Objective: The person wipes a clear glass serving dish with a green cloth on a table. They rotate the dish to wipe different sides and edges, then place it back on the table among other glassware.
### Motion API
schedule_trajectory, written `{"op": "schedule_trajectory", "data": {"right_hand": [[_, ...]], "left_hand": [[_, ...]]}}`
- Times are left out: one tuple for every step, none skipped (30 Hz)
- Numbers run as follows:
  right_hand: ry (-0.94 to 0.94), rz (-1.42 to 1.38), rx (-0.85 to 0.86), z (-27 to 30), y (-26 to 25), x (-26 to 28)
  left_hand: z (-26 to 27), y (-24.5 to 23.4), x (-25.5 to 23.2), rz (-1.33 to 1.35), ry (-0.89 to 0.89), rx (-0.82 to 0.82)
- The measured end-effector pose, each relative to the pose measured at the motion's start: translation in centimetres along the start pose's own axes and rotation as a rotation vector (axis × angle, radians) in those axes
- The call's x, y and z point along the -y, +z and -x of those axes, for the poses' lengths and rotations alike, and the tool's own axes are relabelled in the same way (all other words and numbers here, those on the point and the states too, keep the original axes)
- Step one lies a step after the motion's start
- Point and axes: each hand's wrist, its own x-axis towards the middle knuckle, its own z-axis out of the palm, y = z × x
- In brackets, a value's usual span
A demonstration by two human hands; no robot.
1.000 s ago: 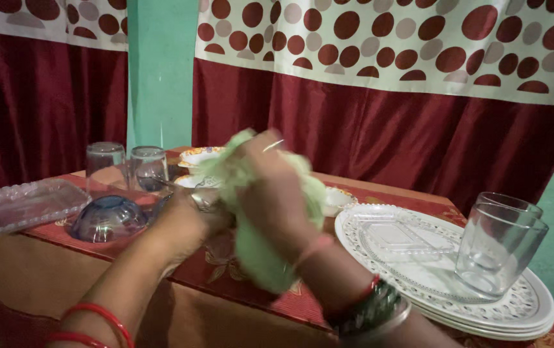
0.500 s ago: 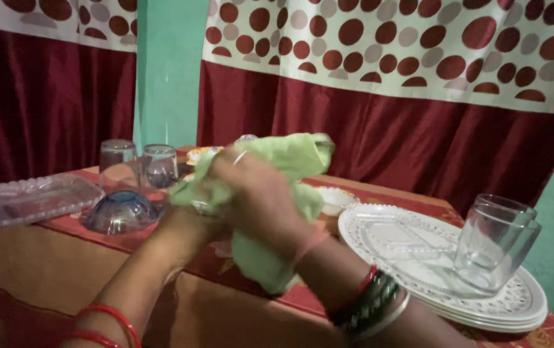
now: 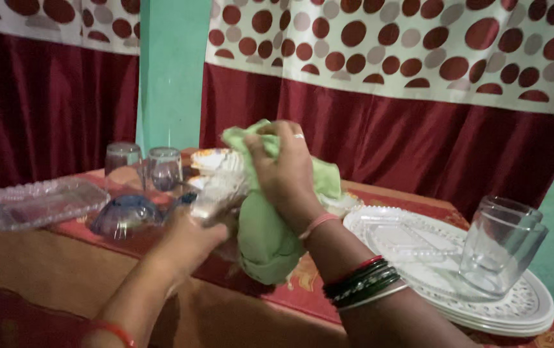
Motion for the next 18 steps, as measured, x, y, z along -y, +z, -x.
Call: {"op": "schedule_trajectory", "data": {"right_hand": [[0.28, -0.184, 0.113, -0.6, 0.2, -1.3], [0.558, -0.371, 0.23, -1.1, 0.2, -2.2], [0.835, -0.561, 0.353, -1.3, 0.2, -2.8], [0.806, -0.604, 0.392, -1.5, 0.0, -3.1], [0.774, -0.646, 0.437, -1.5, -0.3, -2.9], [0.742, -0.688, 0.482, -1.5, -0.8, -2.5], [0.719, -0.66, 0.499, -1.5, -1.4, -1.8], [0.697, -0.631, 0.517, -1.8, -2.2, -1.0], [0.678, -0.603, 0.532, -2.2, -2.9, -0.2], [0.645, -0.503, 0.592, -2.6, -3.8, 0.7], [0.61, -0.402, 0.649, -3.0, -4.6, 1.6], [0.574, -0.301, 0.705, -3.3, -5.2, 2.6], [0.408, -0.204, 0.707, -3.5, -5.4, 3.8], [0.243, -0.108, 0.705, -3.5, -5.4, 5.0], [0.076, -0.011, 0.697, -3.5, -5.3, 6.1], [0.023, 0.026, 0.644, -3.5, -5.2, 7.1], [-0.028, 0.064, 0.592, -3.3, -5.2, 7.9], [-0.078, 0.101, 0.539, -3.4, -5.2, 8.3]], "left_hand": [[0.2, -0.3, 0.6, 0.009, 0.051, 0.026], [0.3, -0.5, 1.2, 0.017, 0.102, 0.053], [0.4, -0.6, 1.6, 0.091, 0.073, 0.073], [0.5, -0.8, 2.0, 0.165, 0.043, 0.093], [0.5, -1.0, 2.0, 0.242, 0.013, 0.107], [0.4, -1.5, 1.9, 0.253, -0.005, 0.184], [0.6, -2.0, 1.5, 0.262, -0.029, 0.261], [0.8, -2.6, 0.9, 0.27, -0.054, 0.339], [1.1, -3.2, 0.2, 0.147, -0.106, 0.341], [1.1, -3.8, -0.7, 0.025, -0.159, 0.342], [1.1, -4.4, -1.8, -0.099, -0.211, 0.344], [0.9, -4.3, -2.8, -0.05, -0.189, 0.306], [0.4, -3.7, -3.8, -0.001, -0.165, 0.267], [0.3, -3.0, -4.5, 0.048, -0.141, 0.228], [0.5, -2.2, -5.1, 0.087, -0.11, 0.182], [0.8, -1.5, -5.5, 0.125, -0.08, 0.136], [1.2, -1.0, -5.8, 0.164, -0.052, 0.092], [1.4, -1.0, -6.0, 0.138, -0.095, 0.065]]}}
